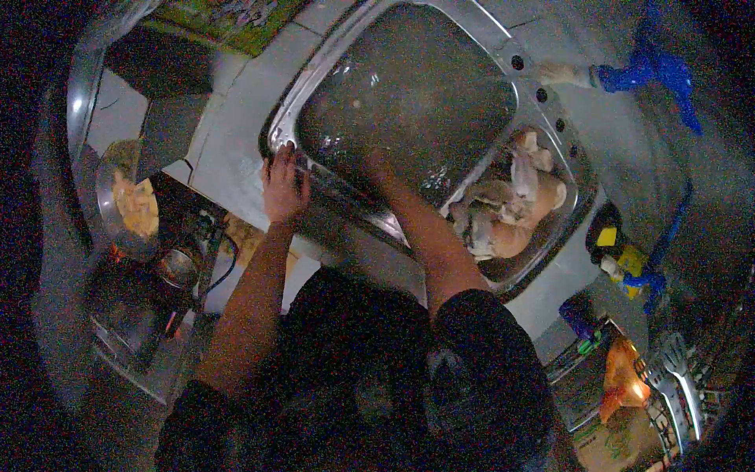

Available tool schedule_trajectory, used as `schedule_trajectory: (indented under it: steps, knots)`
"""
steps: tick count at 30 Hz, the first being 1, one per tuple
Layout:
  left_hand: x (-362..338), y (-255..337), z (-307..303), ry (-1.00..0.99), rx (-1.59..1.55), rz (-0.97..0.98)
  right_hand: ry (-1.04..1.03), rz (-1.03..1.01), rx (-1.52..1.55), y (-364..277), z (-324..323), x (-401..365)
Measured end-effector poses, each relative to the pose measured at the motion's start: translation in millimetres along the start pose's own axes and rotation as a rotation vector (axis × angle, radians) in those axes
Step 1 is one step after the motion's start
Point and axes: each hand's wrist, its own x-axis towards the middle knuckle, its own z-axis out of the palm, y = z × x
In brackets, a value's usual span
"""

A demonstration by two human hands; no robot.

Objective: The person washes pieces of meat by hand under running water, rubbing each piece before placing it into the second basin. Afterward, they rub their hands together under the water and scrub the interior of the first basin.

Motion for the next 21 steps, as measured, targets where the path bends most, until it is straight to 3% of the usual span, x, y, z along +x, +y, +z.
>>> schedule_trajectory:
  steps: [6, 8, 11, 14, 18, 20, 21]
  knots:
    - [-1, -4, 5, 0.026, 0.016, 0.027, -0.135, -0.046, 0.152, -45, -66, 38]
    - [1, 1, -2, 0.009, 0.008, 0.005, -0.409, 0.433, 1.131, -41, -93, 55]
    - [1, 4, -5, -0.006, -0.004, -0.008, -0.361, 0.480, 1.328, -23, -106, 54]
    - [1, 6, -6, -0.003, -0.011, -0.005, -0.354, 0.366, 1.487, -12, -131, 49]
    - [0, 5, -6, -0.016, 0.010, -0.010, -0.300, 0.365, 1.538, 19, -134, 44]
    - [0, 5, -4, -0.017, 0.015, -0.007, -0.428, 0.222, 1.942, 36, -133, 46]
    - [0, 5, -5, -0.019, 0.023, -0.007, -0.427, 0.222, 1.942, 32, -138, 46]
